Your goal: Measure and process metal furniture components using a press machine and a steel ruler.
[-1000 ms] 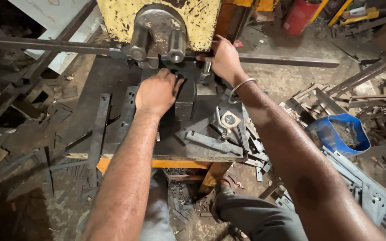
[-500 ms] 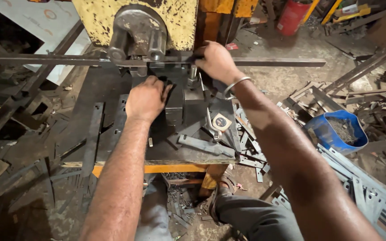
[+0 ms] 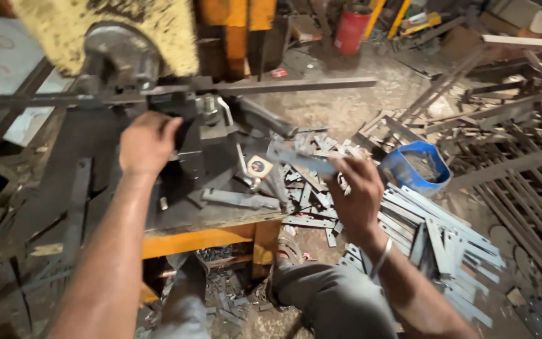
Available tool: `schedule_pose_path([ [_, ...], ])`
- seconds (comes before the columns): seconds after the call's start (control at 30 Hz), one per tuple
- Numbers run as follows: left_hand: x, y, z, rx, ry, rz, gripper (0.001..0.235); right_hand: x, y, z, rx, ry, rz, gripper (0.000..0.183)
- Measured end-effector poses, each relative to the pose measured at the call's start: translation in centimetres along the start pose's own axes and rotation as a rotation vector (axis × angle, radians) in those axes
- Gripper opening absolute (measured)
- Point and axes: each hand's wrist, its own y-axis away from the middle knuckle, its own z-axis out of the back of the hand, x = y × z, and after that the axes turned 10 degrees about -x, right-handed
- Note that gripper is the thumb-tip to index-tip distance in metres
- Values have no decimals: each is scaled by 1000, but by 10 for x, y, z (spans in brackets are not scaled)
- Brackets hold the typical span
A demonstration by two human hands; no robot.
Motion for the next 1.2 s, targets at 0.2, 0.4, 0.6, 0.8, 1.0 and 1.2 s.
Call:
schedule_pose_path([
  [0.2, -124, 51, 56, -177, 556, 556, 25, 20, 31, 79, -36, -14, -98, 39],
  [0.4, -203, 133, 78, -1, 745, 694, 20, 11, 60, 128, -56, 48, -159, 39],
  [0.6, -204, 186, 67, 159, 858, 809, 20, -71, 131, 170, -96, 287, -583, 33],
  [0.8, -219, 198, 54, 220, 851, 787, 24, -200, 211, 193, -126, 637, -785, 32],
  [1.0, -224, 191, 65, 272, 855, 796, 28, -231, 237, 180, 72, 778, -928, 36],
  [1.2, -111, 263, 38, 395, 725, 771, 40, -216, 246, 185, -32, 720, -858, 34],
])
